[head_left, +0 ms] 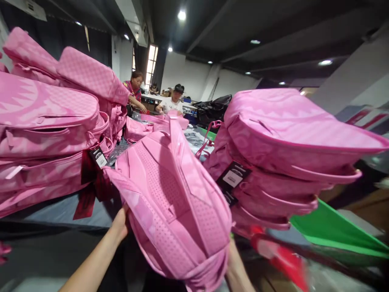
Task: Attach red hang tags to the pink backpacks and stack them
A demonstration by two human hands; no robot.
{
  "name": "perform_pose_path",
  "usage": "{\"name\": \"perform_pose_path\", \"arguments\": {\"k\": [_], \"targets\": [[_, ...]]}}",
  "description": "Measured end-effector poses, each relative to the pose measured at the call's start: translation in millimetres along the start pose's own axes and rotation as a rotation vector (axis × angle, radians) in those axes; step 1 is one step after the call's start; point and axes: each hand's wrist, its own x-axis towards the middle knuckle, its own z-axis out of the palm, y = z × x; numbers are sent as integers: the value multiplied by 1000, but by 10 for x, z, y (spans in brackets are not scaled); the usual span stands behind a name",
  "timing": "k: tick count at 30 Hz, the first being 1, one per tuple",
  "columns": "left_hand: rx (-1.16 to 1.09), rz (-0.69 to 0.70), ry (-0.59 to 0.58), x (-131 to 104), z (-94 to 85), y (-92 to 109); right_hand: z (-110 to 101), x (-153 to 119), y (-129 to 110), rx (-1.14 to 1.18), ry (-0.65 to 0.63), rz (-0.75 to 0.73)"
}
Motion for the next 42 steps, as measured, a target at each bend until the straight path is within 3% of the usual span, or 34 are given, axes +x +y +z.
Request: {"name": "perform_pose_path", "arguments": {"k": [2, 4, 6, 8, 10, 12, 14, 16, 17, 20, 23, 24, 26, 27, 28, 29, 30, 31, 32, 34, 36, 39, 42], "targets": [[164, 106, 104, -152, -228, 121, 371, -545, 22, 146, -95, 273], [369, 224, 176, -279, -417, 271, 617, -952, 43, 177, -350, 602], [533, 334, 215, -366, -552, 383, 623, -1133, 150, 14, -679, 766], [648, 421, 237, -417, -636, 438, 420, -1072, 305, -188, -861, 787], [740, 478, 242, -439, -664, 446, 166, -834, 347, -328, -869, 731], [803, 538, 230, -439, -637, 424, 67, -522, 150, -485, -828, 518], [843, 588, 206, -421, -587, 387, 225, -222, -245, -400, -665, 210], [887, 622, 173, -394, -583, 354, 553, 5, -647, -253, -694, -140], [919, 633, 164, -383, -619, 348, 719, 80, -786, -258, -747, -194], [1051, 642, 190, -407, -882, 394, 994, 127, -795, -410, -802, -8], [1224, 652, 315, -570, -1131, 506, 953, -4, -370, -453, -784, 208], [1284, 730, 401, -645, -1131, 546, 929, -60, -226, -412, -802, 255], [1408, 1041, 522, -766, -934, 612, 930, -167, -35, -303, -823, 333], [1472, 1233, 479, -788, -740, 627, 958, -211, 1, -267, -813, 366], [1549, 1405, 331, -772, -496, 623, 997, -245, 2, -259, -787, 394], [1636, 1509, 49, -713, -219, 597, 1040, -269, -21, -262, -754, 420], [1752, 1506, -293, -612, 70, 550, 1078, -281, -57, -272, -729, 433], [1869, 1465, -559, -475, 353, 485, 1109, -284, -94, -283, -719, 430], [1965, 1434, -697, -314, 614, 407, 1129, -281, -123, -291, -721, 423], [2111, 1419, -910, 25, 1033, 243, 1145, -266, -144, -301, -731, 412], [2209, 1391, -1064, 305, 1297, 104, 1148, -255, -118, -307, -742, 414], [2257, 1293, -1277, 530, 1486, 21, 1166, -257, -54, -313, -745, 426], [2281, 1198, -1395, 636, 1593, 163, 1192, -255, -24, -296, -756, 421]]}}
